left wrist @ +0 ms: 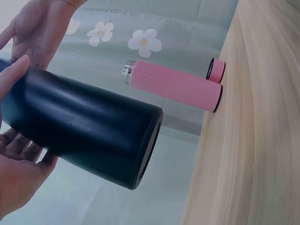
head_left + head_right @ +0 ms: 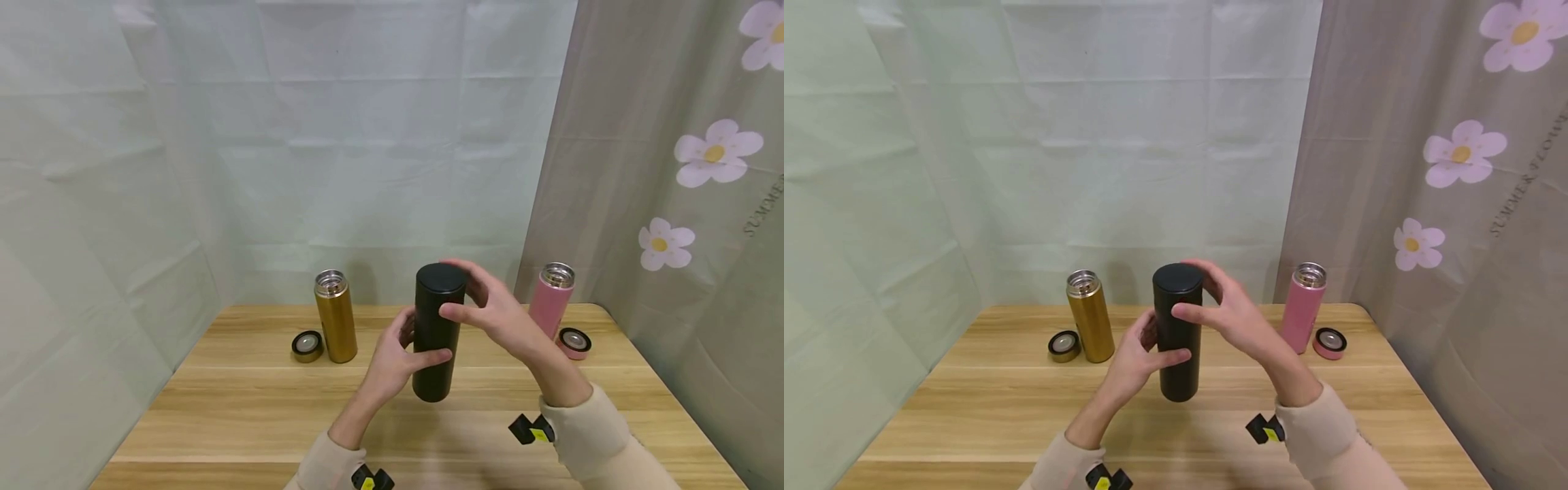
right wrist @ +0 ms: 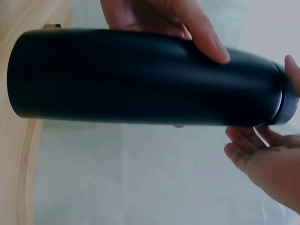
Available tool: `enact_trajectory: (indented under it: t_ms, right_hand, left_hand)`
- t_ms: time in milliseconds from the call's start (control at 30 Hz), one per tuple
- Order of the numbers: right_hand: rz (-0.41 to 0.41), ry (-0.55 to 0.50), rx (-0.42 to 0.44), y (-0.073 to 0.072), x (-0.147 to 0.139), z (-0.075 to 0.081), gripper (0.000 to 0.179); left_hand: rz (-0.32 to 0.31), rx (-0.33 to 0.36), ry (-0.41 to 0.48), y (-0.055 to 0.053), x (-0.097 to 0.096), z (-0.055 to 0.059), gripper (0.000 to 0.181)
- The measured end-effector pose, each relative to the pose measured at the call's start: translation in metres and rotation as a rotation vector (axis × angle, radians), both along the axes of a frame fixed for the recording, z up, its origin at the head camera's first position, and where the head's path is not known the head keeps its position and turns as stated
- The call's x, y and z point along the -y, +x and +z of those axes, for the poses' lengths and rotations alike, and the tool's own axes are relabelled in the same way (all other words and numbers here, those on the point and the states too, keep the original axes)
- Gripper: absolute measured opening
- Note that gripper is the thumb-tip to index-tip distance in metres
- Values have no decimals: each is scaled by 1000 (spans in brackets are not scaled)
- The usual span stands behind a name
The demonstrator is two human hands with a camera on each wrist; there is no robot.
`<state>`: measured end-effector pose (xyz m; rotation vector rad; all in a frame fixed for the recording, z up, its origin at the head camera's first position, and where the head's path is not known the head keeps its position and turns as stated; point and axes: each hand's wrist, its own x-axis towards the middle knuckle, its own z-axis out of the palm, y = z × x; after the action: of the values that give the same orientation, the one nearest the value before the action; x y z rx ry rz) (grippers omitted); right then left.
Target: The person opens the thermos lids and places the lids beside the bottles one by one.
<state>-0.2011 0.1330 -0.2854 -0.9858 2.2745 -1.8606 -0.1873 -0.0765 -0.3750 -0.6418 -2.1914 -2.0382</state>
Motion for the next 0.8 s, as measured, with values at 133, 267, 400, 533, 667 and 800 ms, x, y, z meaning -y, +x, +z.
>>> enact_trajectory:
  t_ms: [133, 267, 400, 533, 667, 800]
  right_hand:
    - [-63, -7, -28, 5, 7, -1, 71]
    - [-49, -20, -13, 5, 7, -1, 70]
    - [25, -5, 18, 2, 0, 0, 68]
    - [164, -26, 86, -7, -8, 2, 63]
    - [231, -32, 106, -12, -13, 3, 64]
    - [164, -5, 68, -8, -9, 2, 73]
  left_hand:
    - [18, 0, 8, 1, 0, 0, 71]
    - [15, 2, 7, 1, 1, 0, 71]
    - [5, 5, -1, 0, 1, 0, 70]
    - [-8, -5, -9, 0, 1, 0, 69]
    - [-10, -8, -15, 1, 1, 1, 68]
    - [3, 8, -14, 1, 1, 1, 69]
